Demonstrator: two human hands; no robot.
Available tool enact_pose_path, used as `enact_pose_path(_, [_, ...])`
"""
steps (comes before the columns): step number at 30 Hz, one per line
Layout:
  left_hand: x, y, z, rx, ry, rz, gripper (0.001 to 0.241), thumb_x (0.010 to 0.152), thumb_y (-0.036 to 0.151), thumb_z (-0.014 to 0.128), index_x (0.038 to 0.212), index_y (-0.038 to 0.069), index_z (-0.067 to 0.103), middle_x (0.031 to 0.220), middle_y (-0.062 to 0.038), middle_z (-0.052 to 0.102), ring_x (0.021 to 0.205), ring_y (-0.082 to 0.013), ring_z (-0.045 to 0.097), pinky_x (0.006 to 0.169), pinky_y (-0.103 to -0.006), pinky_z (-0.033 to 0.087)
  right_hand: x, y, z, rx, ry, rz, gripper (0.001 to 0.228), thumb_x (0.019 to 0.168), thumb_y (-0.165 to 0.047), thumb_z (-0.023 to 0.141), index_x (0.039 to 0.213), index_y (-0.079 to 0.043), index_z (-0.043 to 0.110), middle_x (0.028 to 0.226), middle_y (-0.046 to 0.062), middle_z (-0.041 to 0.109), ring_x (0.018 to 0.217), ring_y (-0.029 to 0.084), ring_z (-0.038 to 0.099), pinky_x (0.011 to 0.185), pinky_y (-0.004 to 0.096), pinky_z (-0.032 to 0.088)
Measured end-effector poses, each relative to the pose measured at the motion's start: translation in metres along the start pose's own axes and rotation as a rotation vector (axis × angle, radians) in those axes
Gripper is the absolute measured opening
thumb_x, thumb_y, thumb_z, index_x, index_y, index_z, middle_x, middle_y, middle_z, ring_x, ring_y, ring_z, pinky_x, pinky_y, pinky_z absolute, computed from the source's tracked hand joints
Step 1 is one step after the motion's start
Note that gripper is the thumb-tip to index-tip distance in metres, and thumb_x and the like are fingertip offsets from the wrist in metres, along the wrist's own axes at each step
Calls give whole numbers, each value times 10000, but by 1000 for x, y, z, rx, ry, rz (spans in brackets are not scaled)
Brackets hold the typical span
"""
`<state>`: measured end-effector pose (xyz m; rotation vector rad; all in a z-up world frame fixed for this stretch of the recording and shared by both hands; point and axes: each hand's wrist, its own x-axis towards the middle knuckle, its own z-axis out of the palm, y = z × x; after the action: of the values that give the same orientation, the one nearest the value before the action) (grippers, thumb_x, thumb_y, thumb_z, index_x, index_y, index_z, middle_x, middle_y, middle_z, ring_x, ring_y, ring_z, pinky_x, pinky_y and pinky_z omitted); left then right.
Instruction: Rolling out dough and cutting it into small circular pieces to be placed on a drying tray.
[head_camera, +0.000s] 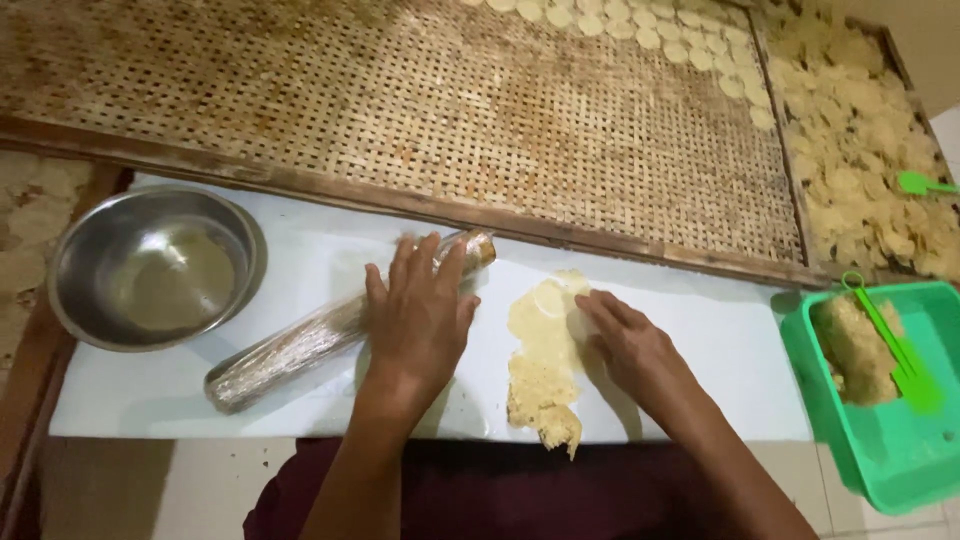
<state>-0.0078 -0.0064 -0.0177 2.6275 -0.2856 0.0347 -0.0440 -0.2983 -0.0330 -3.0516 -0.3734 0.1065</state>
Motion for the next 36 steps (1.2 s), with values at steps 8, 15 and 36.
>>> enact_pose_path(8, [-2, 7, -3, -51, 46, 11, 599, 924, 255, 715, 1467, 106, 512, 1487, -220, 476, 1469, -468, 344, 1074, -799, 269, 12, -2, -27, 78, -53, 39, 527, 916, -135, 656, 1422, -253, 568, 1398, 128, 626, 1209, 401, 656, 973, 530, 598])
enact_pose_path(15, [-3, 11, -12, -83, 51, 13, 589, 924, 219, 722, 1462, 83, 522, 1479, -241, 482, 1461, -483, 349, 1067, -806, 262, 23, -45, -22, 108, 39, -113, 546, 896, -155, 698, 1418, -239, 565, 1383, 127, 616, 1217, 394, 639, 956, 502, 594])
enact_pose_path(36, [-6, 15, -11, -81, 48, 35, 603, 927, 205, 709, 1471, 69, 489, 1476, -249, 461, 1472, -487, 319, 1075, -815, 238, 29, -62, -5, 127, 0, -218, 550, 926, -177, 626, 1461, -202, 500, 1392, 211, 597, 1184, 459, 637, 848, 569, 614])
